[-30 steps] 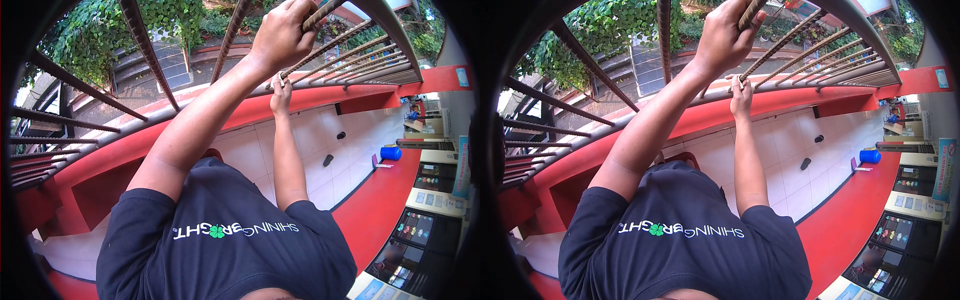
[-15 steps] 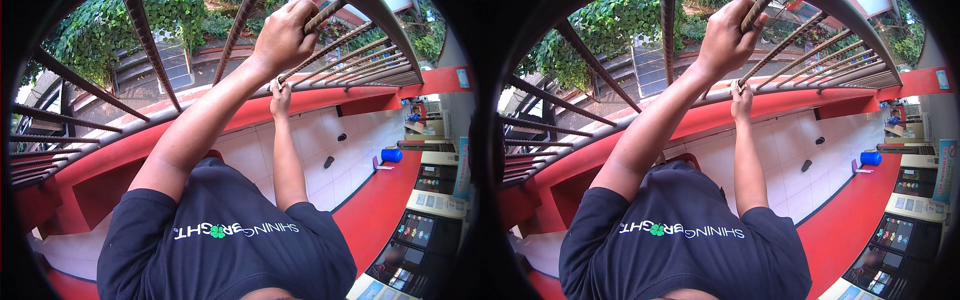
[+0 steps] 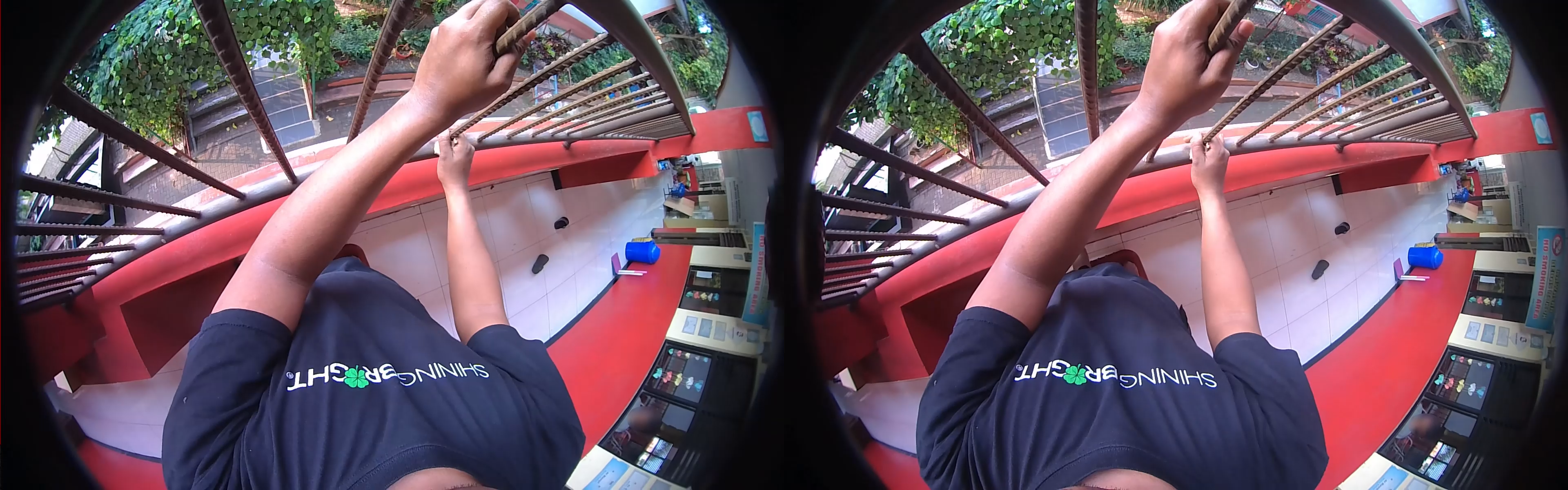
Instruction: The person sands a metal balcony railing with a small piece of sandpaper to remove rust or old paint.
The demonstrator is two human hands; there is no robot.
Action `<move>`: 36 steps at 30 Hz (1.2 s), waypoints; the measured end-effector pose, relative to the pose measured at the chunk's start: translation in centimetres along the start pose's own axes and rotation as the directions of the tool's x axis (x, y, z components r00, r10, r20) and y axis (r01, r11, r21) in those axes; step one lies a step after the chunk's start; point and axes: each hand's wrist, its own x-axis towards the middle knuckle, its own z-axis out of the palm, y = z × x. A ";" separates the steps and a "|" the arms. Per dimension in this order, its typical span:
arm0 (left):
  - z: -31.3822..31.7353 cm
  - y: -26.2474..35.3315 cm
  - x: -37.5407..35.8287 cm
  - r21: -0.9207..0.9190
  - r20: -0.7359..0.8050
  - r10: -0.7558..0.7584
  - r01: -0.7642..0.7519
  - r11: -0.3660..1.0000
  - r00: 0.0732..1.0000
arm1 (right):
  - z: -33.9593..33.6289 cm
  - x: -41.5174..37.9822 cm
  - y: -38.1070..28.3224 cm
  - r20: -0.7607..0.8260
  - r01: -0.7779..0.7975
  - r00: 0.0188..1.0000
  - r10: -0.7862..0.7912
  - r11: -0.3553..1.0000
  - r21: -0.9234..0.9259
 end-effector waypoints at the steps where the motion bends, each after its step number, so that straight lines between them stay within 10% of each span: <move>1: -0.1 -0.1 0.1 0.010 0.018 0.005 -0.005 1.000 1.000 | -0.4 0.2 -0.5 -0.008 -0.055 0.998 0.056 0.995 0.081; 28: 0.2 0.0 -0.3 -0.004 -0.010 -0.011 0.011 1.000 1.000 | -3.7 3.4 -4.6 -0.019 -0.085 0.996 0.088 0.986 0.142; 31: -0.1 0.1 0.1 0.025 -0.009 0.017 -0.017 1.000 1.000 | -0.9 -0.2 -0.2 0.042 0.059 0.998 -0.056 0.994 -0.092; 36: -0.2 0.1 0.3 -0.012 0.001 0.041 -0.041 0.999 0.999 | -2.3 2.9 -3.3 -0.020 -0.077 0.997 0.081 0.987 0.143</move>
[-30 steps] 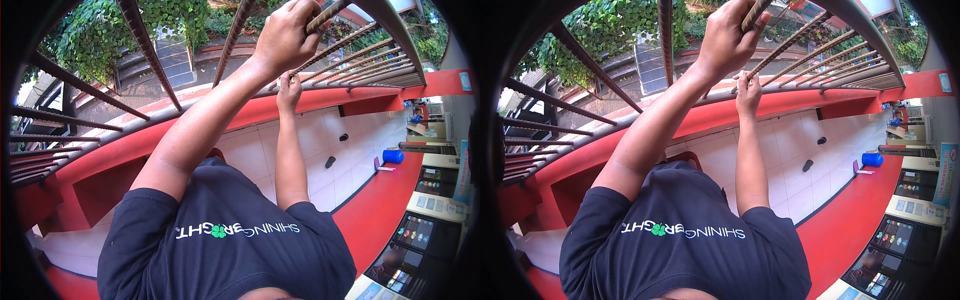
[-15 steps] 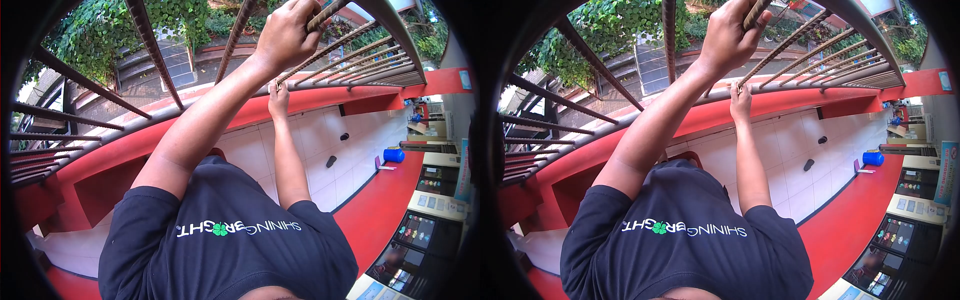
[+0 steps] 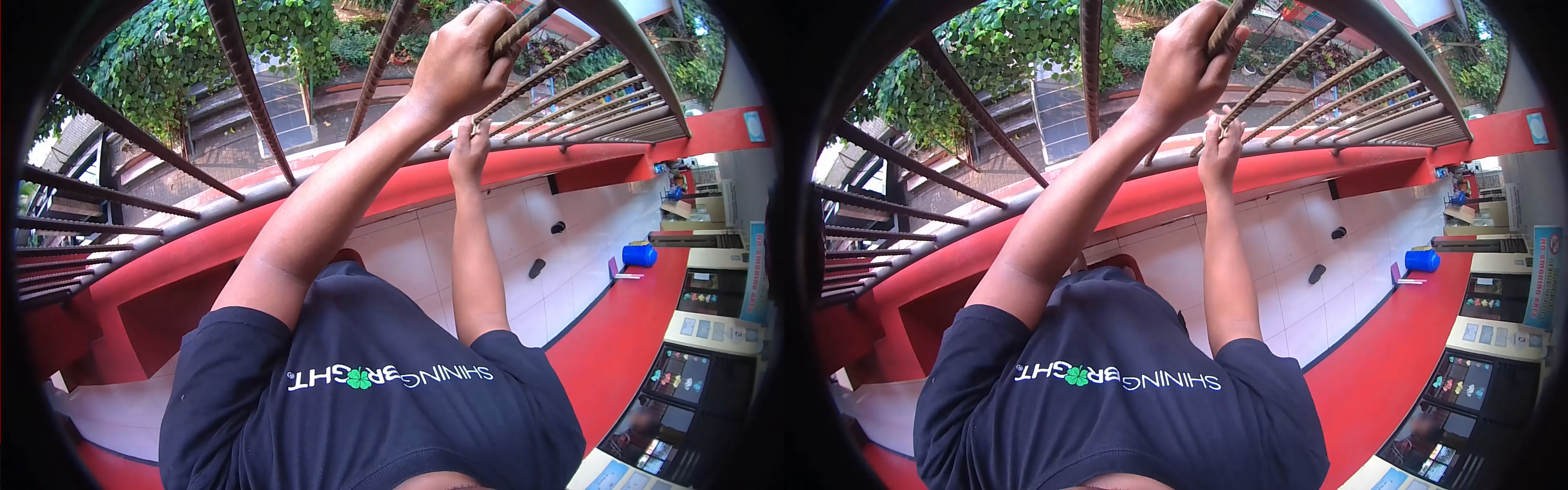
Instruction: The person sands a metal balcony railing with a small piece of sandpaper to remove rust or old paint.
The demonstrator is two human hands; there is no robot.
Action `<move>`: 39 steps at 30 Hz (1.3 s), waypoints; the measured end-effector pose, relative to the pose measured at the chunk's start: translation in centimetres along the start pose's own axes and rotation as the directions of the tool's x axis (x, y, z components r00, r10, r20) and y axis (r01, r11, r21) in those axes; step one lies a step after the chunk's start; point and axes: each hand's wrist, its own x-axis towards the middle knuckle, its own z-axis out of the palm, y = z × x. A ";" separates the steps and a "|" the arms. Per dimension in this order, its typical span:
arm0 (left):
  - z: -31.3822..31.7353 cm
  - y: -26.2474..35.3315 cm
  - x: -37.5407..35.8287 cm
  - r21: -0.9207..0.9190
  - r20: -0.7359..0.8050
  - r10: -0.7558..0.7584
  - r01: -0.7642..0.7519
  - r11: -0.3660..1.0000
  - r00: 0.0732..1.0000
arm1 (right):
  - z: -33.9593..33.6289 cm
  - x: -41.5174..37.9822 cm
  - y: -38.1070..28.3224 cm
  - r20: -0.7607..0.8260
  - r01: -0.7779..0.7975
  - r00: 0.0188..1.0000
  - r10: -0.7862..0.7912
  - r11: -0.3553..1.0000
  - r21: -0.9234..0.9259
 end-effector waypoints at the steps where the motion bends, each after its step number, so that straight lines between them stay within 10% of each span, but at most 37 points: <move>1: -0.1 0.1 0.0 0.007 0.014 -0.032 0.032 0.999 0.999 | -1.0 1.4 -1.5 -0.033 0.093 0.995 -0.095 0.993 -0.070; 8: 0.1 -0.4 -0.4 0.003 0.010 0.024 -0.024 1.000 1.000 | 1.4 -3.7 4.8 0.125 -0.083 0.988 0.089 0.995 -0.055; 14: -0.2 0.5 -0.2 0.031 0.015 -0.033 0.032 0.999 0.999 | -1.7 1.1 -2.5 -0.022 0.182 0.983 -0.185 0.980 -0.083; 17: 0.1 0.3 0.1 0.038 0.006 -0.044 0.044 0.998 0.999 | -0.2 0.5 0.1 -0.060 0.073 0.996 -0.069 0.995 0.072; 23: 0.1 0.1 -0.1 0.048 0.014 -0.047 0.046 0.998 0.999 | 2.0 -3.6 5.7 0.082 0.201 0.979 -0.187 0.951 -0.233; 28: 0.6 -0.6 -0.8 0.129 0.001 -0.053 0.052 0.990 0.999 | 0.4 -3.2 2.3 0.158 -0.242 0.961 0.229 0.968 0.068; 39: 0.7 0.3 -0.5 0.109 0.007 -0.109 0.108 0.988 0.994 | -5.1 5.7 -10.1 -0.036 0.180 0.983 -0.181 0.901 0.394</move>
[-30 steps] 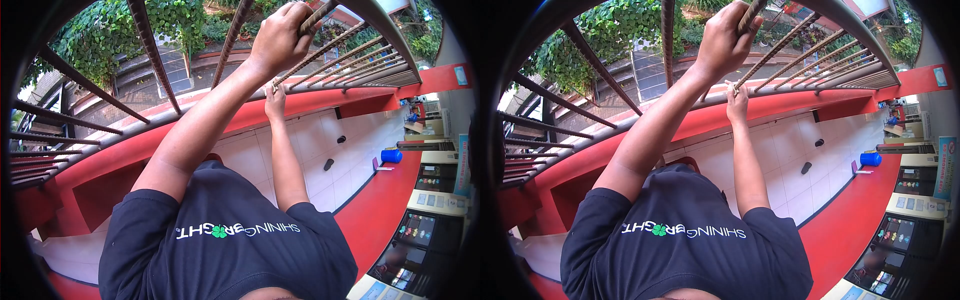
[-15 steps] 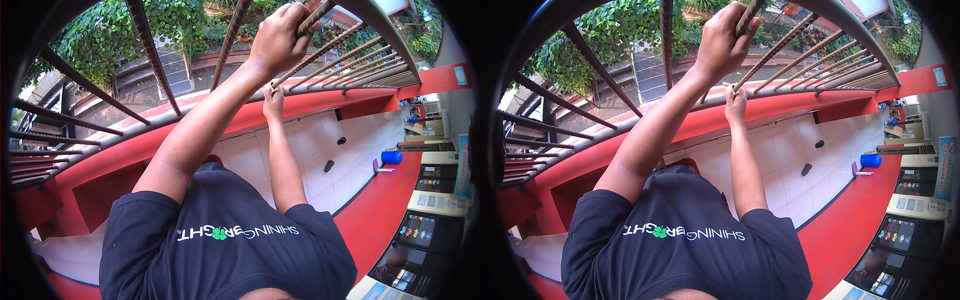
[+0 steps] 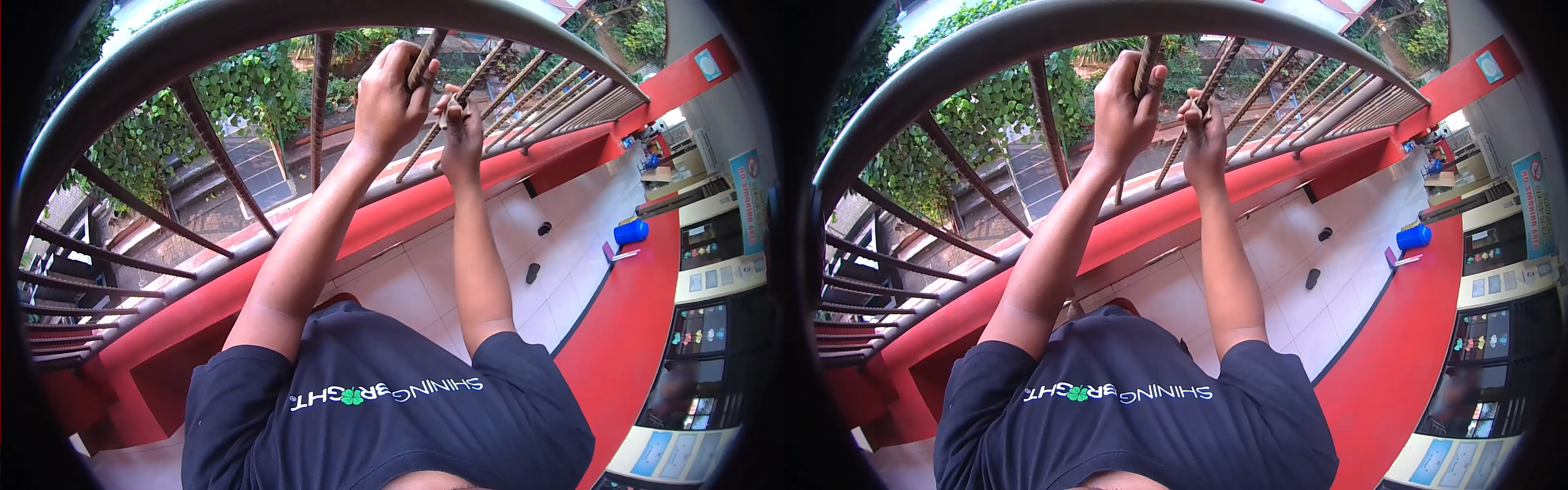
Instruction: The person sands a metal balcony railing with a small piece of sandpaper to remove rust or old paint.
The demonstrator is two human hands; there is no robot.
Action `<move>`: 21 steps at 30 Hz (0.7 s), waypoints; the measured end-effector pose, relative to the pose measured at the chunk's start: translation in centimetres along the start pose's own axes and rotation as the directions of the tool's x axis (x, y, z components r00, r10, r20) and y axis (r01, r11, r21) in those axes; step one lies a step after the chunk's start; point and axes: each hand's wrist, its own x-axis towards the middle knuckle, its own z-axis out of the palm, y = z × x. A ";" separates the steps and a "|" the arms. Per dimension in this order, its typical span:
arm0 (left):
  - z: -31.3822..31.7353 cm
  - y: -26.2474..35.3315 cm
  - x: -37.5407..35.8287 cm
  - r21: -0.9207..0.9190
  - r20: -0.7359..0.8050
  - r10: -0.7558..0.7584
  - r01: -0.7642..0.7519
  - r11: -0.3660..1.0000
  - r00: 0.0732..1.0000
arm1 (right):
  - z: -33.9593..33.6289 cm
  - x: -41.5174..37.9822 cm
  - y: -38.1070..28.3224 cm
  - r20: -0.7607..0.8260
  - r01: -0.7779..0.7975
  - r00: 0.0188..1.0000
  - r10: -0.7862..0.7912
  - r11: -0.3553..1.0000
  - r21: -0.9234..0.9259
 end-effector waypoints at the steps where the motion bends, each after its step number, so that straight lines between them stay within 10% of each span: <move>1: 0.0 0.1 0.0 -0.005 0.001 0.006 -0.006 1.000 1.000 | -0.3 1.9 -1.5 -0.013 0.040 0.999 -0.039 0.999 0.018; 9: -0.2 0.2 0.0 -0.024 0.013 -0.011 0.011 1.000 1.000 | -0.7 3.6 -2.9 -0.091 0.015 0.996 0.019 0.932 0.362; 21: -0.2 0.0 0.1 -0.014 0.017 0.002 -0.001 1.000 1.000 | -2.1 2.5 -1.8 -0.191 -0.144 0.961 0.201 0.950 0.276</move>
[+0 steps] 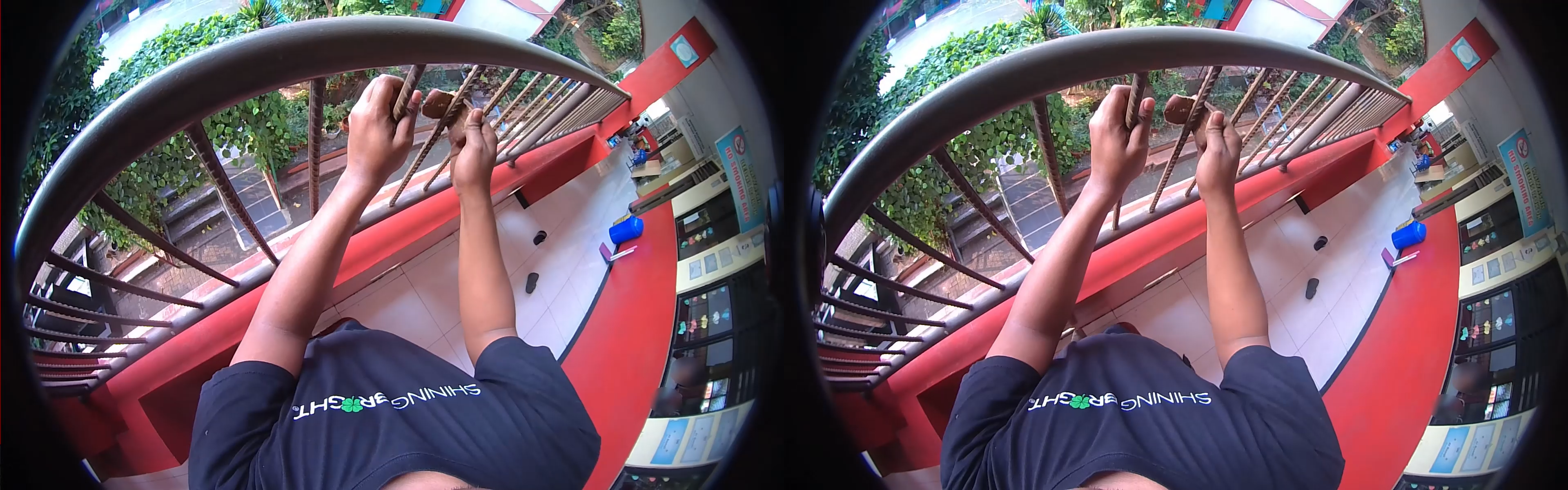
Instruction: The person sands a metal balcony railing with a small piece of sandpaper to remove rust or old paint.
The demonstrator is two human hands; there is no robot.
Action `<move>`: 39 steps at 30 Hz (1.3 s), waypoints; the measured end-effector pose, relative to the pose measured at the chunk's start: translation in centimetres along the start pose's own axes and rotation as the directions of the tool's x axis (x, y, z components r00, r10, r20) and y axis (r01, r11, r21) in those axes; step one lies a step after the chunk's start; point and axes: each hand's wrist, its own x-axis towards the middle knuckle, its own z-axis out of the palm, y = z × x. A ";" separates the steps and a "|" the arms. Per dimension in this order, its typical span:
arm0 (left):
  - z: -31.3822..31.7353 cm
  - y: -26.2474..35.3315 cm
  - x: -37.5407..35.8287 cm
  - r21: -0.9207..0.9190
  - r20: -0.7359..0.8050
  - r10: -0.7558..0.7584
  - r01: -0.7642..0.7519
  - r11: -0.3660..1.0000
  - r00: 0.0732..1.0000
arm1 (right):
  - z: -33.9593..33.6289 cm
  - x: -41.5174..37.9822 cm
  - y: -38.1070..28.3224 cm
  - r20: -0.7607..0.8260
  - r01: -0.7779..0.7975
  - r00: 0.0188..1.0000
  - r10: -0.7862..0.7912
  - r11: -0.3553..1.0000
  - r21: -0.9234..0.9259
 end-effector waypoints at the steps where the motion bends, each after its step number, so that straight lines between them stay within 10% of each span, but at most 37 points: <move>1: -0.1 0.0 0.0 0.002 0.006 0.012 -0.012 1.000 1.000 | 0.8 -0.5 -1.6 0.059 0.021 0.998 -0.021 1.000 -0.001; 6: 0.0 -0.2 -0.1 -0.015 0.027 -0.040 0.041 0.999 0.999 | 2.6 0.9 -5.7 -0.065 0.153 0.987 -0.144 0.974 0.165; 13: -0.1 -0.2 0.0 -0.033 0.023 -0.004 0.005 0.999 1.000 | 1.5 -5.1 1.7 0.007 -0.128 0.991 0.130 0.979 -0.158; 19: 0.0 -0.3 0.0 -0.035 0.015 -0.006 0.006 0.999 1.000 | 2.1 -4.9 -0.2 -0.128 0.070 0.987 -0.099 0.974 -0.218; 25: 0.1 -0.7 0.0 -0.066 0.022 0.016 -0.015 0.998 1.000 | -0.4 -8.5 6.8 -0.057 -0.235 0.972 0.228 0.925 -0.298; 30: 0.1 -0.9 0.0 -0.073 0.059 -0.018 0.022 0.997 0.998 | 0.4 -10.1 9.3 -0.159 0.052 0.981 -0.110 0.942 -0.332; 31: 0.1 -1.1 -0.1 -0.087 0.078 -0.037 0.044 0.995 0.996 | -0.6 -12.2 11.7 -0.213 -0.320 0.945 0.248 0.835 -0.447; 34: 0.2 -0.9 0.0 -0.112 0.082 -0.032 0.041 0.993 0.996 | -2.8 -13.9 15.0 -0.180 -0.430 0.900 0.397 0.737 -0.521; 39: 0.3 -1.0 -0.1 -0.134 0.097 -0.084 0.097 0.986 0.992 | 0.1 -11.2 8.7 -0.159 -0.152 0.982 0.099 0.917 -0.369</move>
